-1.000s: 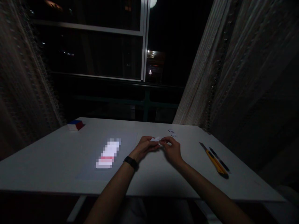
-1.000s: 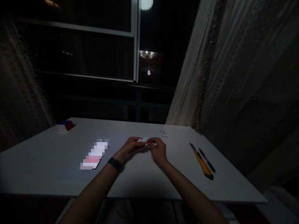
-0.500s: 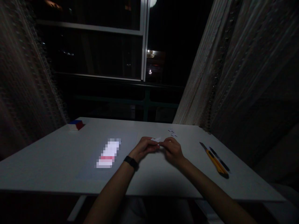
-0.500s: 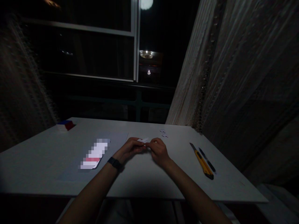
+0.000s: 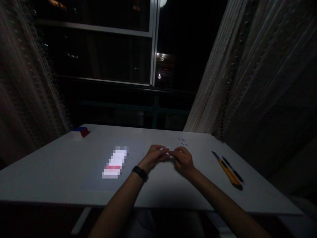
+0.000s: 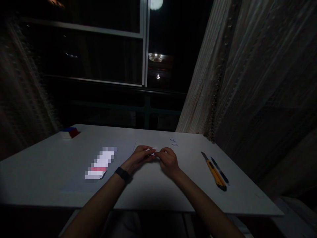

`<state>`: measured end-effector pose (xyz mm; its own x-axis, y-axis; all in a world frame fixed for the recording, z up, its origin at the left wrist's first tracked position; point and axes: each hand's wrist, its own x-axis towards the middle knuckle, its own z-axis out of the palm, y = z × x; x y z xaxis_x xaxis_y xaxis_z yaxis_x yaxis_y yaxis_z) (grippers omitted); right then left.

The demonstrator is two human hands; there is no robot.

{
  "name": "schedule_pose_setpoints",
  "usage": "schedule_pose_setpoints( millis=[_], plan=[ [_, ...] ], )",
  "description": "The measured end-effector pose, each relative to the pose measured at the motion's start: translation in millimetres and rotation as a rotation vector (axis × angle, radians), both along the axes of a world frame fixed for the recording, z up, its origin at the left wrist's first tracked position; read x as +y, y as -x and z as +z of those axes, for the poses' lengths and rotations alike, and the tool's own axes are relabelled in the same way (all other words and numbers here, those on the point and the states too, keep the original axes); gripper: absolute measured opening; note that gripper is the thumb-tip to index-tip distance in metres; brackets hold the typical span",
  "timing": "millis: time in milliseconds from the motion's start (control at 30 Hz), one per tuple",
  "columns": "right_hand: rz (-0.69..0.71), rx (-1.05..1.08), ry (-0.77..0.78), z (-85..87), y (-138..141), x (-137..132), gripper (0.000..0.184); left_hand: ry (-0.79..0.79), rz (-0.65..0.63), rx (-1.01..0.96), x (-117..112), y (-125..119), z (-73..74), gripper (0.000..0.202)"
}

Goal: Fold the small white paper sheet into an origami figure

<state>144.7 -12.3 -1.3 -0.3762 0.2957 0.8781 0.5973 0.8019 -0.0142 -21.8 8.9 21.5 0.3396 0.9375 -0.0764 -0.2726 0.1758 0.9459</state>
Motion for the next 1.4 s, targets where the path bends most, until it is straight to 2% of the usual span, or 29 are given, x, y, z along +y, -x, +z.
schedule_pose_setpoints(
  millis=[233, 467, 533, 600, 700, 800, 933, 1000, 1100, 1200, 1400],
  plan=[
    [-0.011, 0.06, -0.042, -0.1, 0, 1, 0.035, -0.011, 0.108, -0.011, 1, -6, 1.4, 0.031],
    [-0.001, 0.12, 0.038, 1.5, 3, -5, 0.026, -0.056, 0.149, 0.039, 3, -5, -0.5, 0.031],
    [0.001, 0.191, 0.125, 5.0, 6, -9, 0.018, -0.137, 0.188, 0.071, 4, -6, -0.8, 0.03],
    [-0.064, 0.373, 0.241, 8.1, 10, -11, 0.014, -0.27, 0.241, 0.136, 4, -8, -1.1, 0.03],
    [-0.122, 0.613, 0.518, 9.5, 13, -8, 0.026, -0.479, 0.295, 0.253, 1, -10, -2.0, 0.03],
    [-0.025, 0.661, 0.799, 6.9, 14, -2, 0.038, -0.596, 0.304, 0.345, -2, -10, -2.8, 0.029],
    [0.12, 0.719, 0.963, 3.8, 16, 2, 0.035, -0.656, 0.329, 0.404, -4, -9, -1.0, 0.027],
    [0.14, 0.739, 0.974, 4.0, 16, 1, 0.033, -0.646, 0.332, 0.388, -4, -10, 0.7, 0.025],
    [0.104, 0.697, 0.918, 5.3, 17, -1, 0.03, -0.55, 0.335, 0.318, -4, -13, 2.5, 0.025],
    [0.059, 0.647, 0.861, 6.0, 16, -4, 0.029, -0.454, 0.311, 0.221, -5, -15, 3.5, 0.028],
    [0.049, 0.631, 0.832, 4.0, 15, -6, 0.031, -0.376, 0.283, 0.129, -8, -16, 7.3, 0.037]
  ],
)
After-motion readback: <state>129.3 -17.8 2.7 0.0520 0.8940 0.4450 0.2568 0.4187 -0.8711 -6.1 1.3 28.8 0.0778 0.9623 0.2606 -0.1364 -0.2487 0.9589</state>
